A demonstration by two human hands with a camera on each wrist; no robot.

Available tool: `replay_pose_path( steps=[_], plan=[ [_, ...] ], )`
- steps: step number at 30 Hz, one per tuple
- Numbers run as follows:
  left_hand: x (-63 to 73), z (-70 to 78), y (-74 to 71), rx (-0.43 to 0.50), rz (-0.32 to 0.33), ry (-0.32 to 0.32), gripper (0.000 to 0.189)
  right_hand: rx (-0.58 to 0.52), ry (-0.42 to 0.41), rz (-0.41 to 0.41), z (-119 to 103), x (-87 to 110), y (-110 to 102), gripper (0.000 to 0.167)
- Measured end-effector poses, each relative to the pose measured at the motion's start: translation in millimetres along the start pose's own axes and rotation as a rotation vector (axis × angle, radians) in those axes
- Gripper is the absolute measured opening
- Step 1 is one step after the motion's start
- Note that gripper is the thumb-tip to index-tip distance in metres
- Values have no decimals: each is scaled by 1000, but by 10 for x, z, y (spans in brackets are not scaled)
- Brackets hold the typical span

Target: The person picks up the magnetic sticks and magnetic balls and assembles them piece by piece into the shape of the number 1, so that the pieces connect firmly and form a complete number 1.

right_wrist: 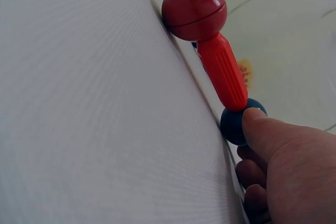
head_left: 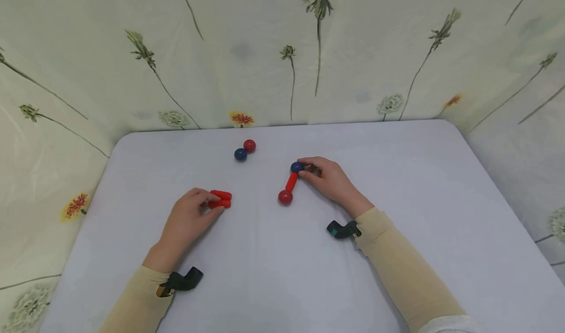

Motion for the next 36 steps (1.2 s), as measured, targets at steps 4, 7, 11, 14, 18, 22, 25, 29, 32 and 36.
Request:
replay_pose_path(
  steps=[4, 7, 11, 14, 18, 22, 25, 29, 32, 36],
  plan=[
    [18, -7, 24, -11, -26, -4, 19, -8, -3, 2, 1, 9, -9, 42],
    [40, -19, 35, -3, -47, -23, 21, -9, -5, -2, -4, 10, -6, 42],
    [65, -39, 42, -3, -73, -59, 25, -6, 1, -6, -5, 3, 5, 42],
    [74, -50, 60, -16, -103, -86, 28, -1, 5, -6, -3, 1, 5, 42],
    [80, -53, 79, -23, -137, -119, 31, 2, 4, -4, -2, 3, 0, 41],
    [84, -47, 79, -6, -141, -140, 27, 3, 1, -3, 1, 3, -4, 41],
    [90, -38, 85, 13, -131, -150, 25, 6, 1, -3, 4, 1, -1, 41],
    [87, 13, 102, 59, -120, -154, 25, 8, -4, -3, 1, 0, 3, 41],
    [71, 74, 120, 100, -117, -152, 25, 8, -7, -3, 2, -1, 4, 42],
    [50, 130, 186, 129, -125, -155, 26, 6, -10, 3, 11, -1, 0, 41]
  ],
)
Point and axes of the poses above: each hand's wrist, its own x-axis away from the middle knuckle, its own y-axis out of the palm, z = x × y, the point moved 10 cm from there along -x, towards the middle knuckle, and after that the axes turned 4 degrees about y, right-handed, at the moved point
